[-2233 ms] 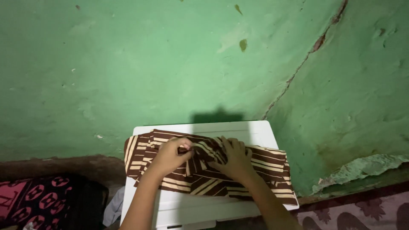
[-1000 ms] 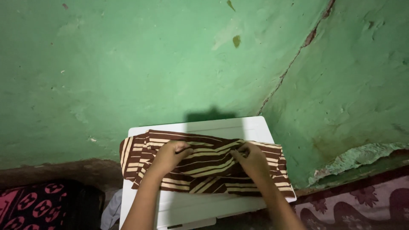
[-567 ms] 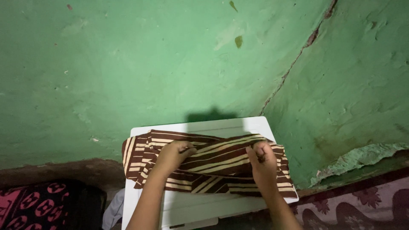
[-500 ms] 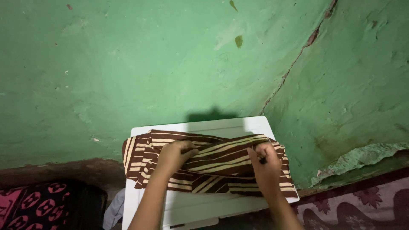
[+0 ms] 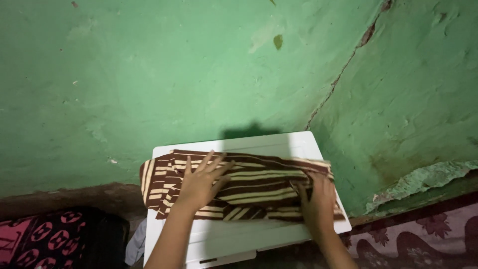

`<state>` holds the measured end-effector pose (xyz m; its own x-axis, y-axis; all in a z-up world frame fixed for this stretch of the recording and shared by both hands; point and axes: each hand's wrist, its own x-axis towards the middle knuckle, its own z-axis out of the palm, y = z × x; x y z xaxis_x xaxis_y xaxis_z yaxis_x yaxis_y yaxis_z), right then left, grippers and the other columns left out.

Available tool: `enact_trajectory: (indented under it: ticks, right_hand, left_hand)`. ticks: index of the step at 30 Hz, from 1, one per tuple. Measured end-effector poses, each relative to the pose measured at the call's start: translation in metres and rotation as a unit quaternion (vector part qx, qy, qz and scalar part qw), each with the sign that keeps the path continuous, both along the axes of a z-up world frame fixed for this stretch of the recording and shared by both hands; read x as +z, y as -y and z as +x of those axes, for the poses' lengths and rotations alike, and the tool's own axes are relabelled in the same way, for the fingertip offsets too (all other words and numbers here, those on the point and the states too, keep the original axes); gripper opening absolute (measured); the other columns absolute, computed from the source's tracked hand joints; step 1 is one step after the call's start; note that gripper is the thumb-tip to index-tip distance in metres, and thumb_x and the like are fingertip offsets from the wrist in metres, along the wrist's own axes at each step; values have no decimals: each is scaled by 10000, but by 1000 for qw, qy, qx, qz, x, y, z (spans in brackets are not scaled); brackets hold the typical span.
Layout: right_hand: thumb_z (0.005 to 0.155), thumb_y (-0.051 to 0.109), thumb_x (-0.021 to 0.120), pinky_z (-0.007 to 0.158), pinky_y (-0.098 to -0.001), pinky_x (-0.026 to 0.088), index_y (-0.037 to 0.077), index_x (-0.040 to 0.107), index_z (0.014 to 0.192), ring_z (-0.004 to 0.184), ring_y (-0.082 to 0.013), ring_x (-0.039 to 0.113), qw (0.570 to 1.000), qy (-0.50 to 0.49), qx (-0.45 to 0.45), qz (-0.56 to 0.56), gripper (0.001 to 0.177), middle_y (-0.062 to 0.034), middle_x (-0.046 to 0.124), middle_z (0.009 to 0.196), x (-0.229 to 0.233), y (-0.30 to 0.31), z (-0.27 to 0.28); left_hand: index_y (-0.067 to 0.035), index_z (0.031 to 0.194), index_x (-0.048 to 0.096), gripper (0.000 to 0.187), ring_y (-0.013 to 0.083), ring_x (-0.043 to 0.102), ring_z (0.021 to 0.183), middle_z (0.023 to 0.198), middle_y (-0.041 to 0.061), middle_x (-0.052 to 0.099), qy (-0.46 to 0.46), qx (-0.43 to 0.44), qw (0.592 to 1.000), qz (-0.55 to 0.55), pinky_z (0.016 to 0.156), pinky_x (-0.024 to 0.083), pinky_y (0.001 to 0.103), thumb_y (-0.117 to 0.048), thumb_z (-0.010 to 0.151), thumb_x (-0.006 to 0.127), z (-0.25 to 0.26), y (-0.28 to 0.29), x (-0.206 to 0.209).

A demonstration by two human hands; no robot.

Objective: Folding various pieces of clothing and placing them in a white storage bin.

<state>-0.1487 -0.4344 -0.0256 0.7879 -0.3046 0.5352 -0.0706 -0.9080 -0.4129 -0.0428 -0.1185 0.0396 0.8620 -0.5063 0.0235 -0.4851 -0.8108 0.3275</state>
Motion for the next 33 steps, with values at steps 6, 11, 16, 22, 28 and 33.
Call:
enact_trajectory:
  ticks: [6, 11, 16, 22, 28, 33]
  right_hand:
    - [937, 101, 621, 1097, -756, 169, 97, 452, 1526, 1474, -395, 334, 987, -46, 64, -140, 612, -163, 472, 1558, 22, 5, 61]
    - [949, 110, 519, 1202, -697, 181, 201, 399, 1596, 1561, -298, 326, 983, -55, 105, -139, 664, -67, 392, 1666, 37, -47, 73]
    - [989, 569, 478, 1150, -687, 124, 282, 408, 1552, 1511, -349, 226, 937, -85, 256, -221, 636, -85, 284, 1658, 21, -65, 61]
    - [997, 657, 403, 1181, -678, 139, 249, 348, 1574, 1548, -342, 186, 973, -131, 56, -180, 709, -79, 237, 1681, -6, 1, 54]
    - [993, 605, 431, 1127, -714, 182, 219, 361, 1571, 1525, -324, 230, 985, -129, -29, -106, 699, -91, 299, 1656, -3, 12, 50]
    - [965, 643, 447, 1081, -693, 263, 214, 322, 1586, 1522, -308, 259, 980, -121, -45, -155, 765, -86, 299, 1665, -11, 16, 53]
  left_hand:
    - [-427, 1607, 171, 650, 178, 20, 1563, 1697, -152, 49, 29, 83, 993, 83, 1181, 26, 717, -641, 996, 233, 16, -7, -33]
    - [-435, 1602, 146, 659, 186, 3, 1561, 1700, -130, 49, 40, 125, 986, 106, 1152, 19, 760, -659, 991, 246, 16, -2, -41]
    - [-441, 1603, 91, 868, 189, -42, 1570, 1705, -131, -11, -27, 139, 982, 126, 1155, -13, 762, -848, 871, 319, 1, -3, -13]
    - [-450, 1606, 78, 1013, 197, -46, 1565, 1702, -115, -33, -22, 141, 980, 139, 1135, -22, 775, -920, 763, 385, 1, -2, -13]
    - [-291, 1633, 61, 1037, 244, -99, 1570, 1722, -39, -48, -95, 154, 972, 151, 1119, -32, 798, -887, 839, 362, 2, 33, 7]
    - [-36, 1589, 201, 864, 310, 19, 1600, 1713, 105, 107, 197, 27, 974, 108, 1159, 69, 724, -636, 998, 395, 25, 108, -54]
